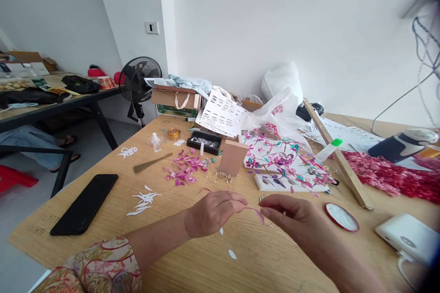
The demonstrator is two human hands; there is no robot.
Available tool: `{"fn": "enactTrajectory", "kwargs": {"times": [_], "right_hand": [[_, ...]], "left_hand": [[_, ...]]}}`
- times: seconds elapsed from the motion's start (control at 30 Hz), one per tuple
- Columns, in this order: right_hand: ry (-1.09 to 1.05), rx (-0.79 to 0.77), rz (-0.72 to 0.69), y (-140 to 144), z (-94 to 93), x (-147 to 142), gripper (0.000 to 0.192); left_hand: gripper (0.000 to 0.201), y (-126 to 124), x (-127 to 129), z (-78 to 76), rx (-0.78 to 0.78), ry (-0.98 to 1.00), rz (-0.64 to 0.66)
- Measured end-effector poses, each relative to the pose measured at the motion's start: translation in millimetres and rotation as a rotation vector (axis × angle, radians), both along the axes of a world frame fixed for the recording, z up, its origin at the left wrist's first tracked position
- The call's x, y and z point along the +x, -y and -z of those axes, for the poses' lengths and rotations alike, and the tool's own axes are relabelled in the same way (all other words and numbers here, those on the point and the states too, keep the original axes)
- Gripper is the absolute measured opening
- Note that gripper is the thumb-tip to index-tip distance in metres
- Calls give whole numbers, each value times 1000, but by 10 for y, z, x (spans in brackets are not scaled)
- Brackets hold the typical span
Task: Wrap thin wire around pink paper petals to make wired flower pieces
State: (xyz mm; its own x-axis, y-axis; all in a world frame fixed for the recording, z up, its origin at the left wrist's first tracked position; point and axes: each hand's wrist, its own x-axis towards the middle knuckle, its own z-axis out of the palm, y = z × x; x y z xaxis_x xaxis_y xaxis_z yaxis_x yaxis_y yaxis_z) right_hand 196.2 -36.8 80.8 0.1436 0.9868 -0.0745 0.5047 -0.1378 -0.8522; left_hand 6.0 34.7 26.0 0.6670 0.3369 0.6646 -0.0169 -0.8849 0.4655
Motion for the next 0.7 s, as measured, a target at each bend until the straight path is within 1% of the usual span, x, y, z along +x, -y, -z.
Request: {"fn": "enactTrajectory", "kwargs": {"times": [0.03,0.1,0.17,0.27,0.33,0.43,0.5,0.6,0.7], "right_hand": [[-89,-71,-41,-15,45,-28,19],[-258,-139,-77,-35,135,-90,20],[-373,-128,-47,-29,211,-148,20],[-466,-74,31,4,314,-212,20],[-485,-41,84,17,379,-240,21],[-475,54,148,9,456,-271,22],[-483,105,168,-4,486,-289,22],[-522,135,177,-17,515,-309,20],[-568,161,207,-20,554,-319,17]], "left_hand": [[26,0,11,-6,-19,-8,10],[25,7,39,-14,-67,-7,8],[22,20,72,-13,-122,14,-32],[18,42,127,4,-243,83,-94],[15,55,167,20,-396,116,-112],[13,70,227,38,-718,140,-141],[14,79,260,38,-900,162,-128],[17,94,292,19,-1081,182,-98],[21,110,311,-3,-1177,201,-100]]}}
